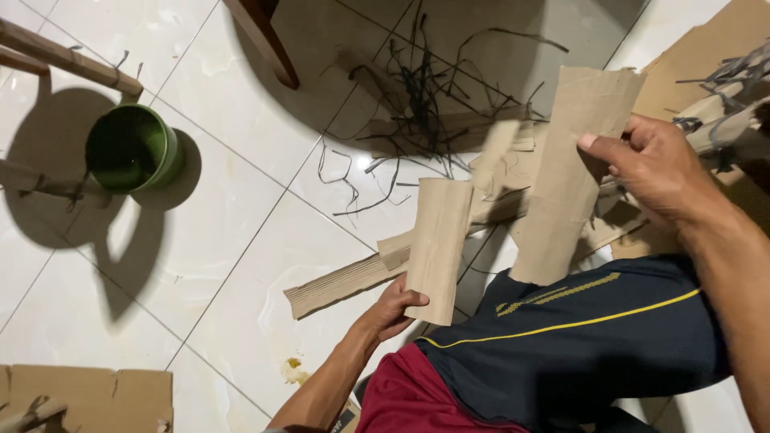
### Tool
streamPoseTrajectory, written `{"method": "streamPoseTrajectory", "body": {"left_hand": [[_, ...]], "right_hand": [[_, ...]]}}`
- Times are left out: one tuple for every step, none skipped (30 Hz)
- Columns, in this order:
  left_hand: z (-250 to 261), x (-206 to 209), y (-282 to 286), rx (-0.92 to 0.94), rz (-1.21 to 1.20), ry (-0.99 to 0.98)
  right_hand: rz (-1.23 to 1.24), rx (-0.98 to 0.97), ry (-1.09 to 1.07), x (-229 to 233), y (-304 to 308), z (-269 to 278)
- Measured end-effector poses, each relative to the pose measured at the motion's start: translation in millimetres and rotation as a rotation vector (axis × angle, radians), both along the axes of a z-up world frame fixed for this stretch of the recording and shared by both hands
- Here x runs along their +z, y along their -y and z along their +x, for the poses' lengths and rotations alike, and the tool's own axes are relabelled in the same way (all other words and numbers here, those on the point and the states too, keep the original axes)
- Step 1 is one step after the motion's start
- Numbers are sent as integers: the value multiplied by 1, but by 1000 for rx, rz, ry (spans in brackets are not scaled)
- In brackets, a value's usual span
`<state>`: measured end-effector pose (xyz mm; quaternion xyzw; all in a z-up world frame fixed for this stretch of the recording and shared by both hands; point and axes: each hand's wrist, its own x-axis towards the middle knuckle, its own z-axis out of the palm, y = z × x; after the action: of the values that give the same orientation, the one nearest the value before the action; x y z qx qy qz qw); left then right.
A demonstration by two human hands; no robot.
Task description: Wrapping the legs of a wooden chair with cardboard and string.
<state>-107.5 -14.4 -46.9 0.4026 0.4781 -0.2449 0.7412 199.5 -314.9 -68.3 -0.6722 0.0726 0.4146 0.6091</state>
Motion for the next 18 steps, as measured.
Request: {"method": "streamPoseTrajectory", "body": {"left_hand": [[6, 1, 3, -5, -4, 3], [10, 3, 7, -46, 43, 23], [15, 5, 11, -86, 89, 43], [19, 5, 13, -90, 88, 47], [23, 5, 16, -157, 183, 44], [27, 5, 19, -226, 277, 39], [31, 8, 22, -232, 273, 41], [36, 10, 26, -304, 332, 116], [40, 13, 30, -374, 391, 191], [43, 13, 33, -380, 387, 197], [47, 14, 36, -511, 467, 315], [50, 16, 38, -641, 548, 431], [52, 16, 40, -646, 545, 435], [53, 17, 42, -675, 561, 471], [54, 17, 44, -704, 576, 507], [53, 15, 43, -707, 575, 510], [52, 13, 43, -707, 561, 510], [50, 12, 42, -707, 549, 510]], "right_hand": [[-4, -5, 3, 2, 1, 1], [75, -55, -39, 3, 2, 0], [153, -106, -81, 5, 3, 0], [153, -110, -77, 1, 4, 1], [216, -127, -139, -4, 5, 2], [278, -147, -203, -8, 7, 2], [275, -154, -200, -12, 8, 1], [331, -166, -223, -15, 10, 1], [387, -177, -245, -19, 11, 1], [383, -184, -240, -17, 10, 1], [392, -188, -238, -15, 9, 1], [403, -192, -239, -13, 6, 1], [401, -198, -236, -14, 7, 1], [423, -201, -248, -14, 7, 0], [446, -203, -259, -15, 7, -1], [445, -207, -257, -13, 8, 0], [433, -218, -240, -12, 8, 0], [423, -228, -224, -10, 8, 0]]}}
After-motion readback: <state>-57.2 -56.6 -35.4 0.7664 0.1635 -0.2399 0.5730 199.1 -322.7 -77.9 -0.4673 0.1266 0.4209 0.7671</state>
